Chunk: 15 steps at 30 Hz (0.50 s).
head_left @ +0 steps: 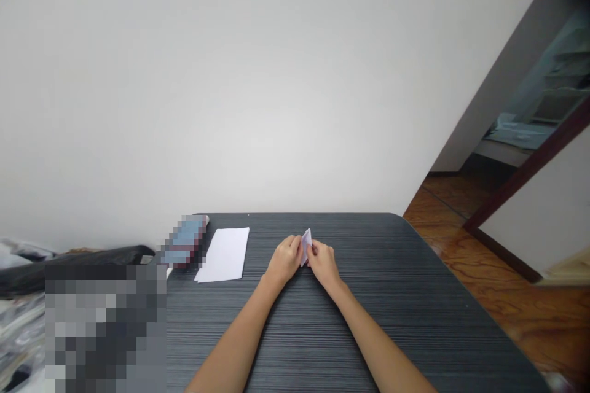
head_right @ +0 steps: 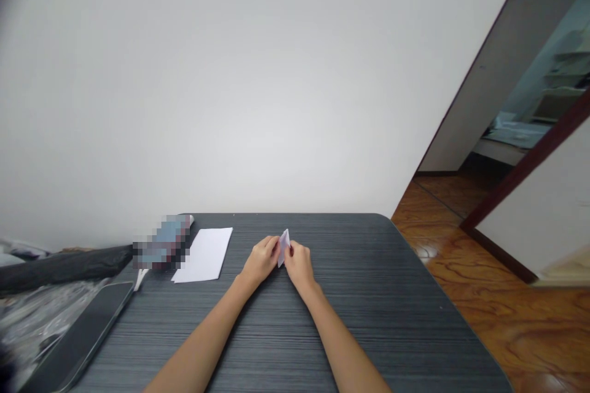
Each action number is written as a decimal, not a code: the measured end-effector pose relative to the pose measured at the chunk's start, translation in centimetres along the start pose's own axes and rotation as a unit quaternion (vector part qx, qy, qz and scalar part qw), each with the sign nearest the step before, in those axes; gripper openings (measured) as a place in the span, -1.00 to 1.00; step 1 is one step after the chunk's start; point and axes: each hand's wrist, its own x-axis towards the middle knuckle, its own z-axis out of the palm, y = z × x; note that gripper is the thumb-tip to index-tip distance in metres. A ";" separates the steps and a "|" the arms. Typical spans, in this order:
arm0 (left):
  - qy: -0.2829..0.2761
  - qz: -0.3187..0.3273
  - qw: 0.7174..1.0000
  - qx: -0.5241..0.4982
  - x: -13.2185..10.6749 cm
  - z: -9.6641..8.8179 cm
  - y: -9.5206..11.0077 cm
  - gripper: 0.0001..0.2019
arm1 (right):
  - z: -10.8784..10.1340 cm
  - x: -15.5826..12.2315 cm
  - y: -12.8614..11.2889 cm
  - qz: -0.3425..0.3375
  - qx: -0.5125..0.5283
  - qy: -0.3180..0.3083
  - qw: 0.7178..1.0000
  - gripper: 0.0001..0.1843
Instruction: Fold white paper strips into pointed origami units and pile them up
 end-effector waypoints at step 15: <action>-0.024 -0.233 0.801 -0.551 0.7 -0.7 -1.5 -0.74 | -2.6 1.2 1.2 -0.010 0.291 -0.089 0.953 -0.70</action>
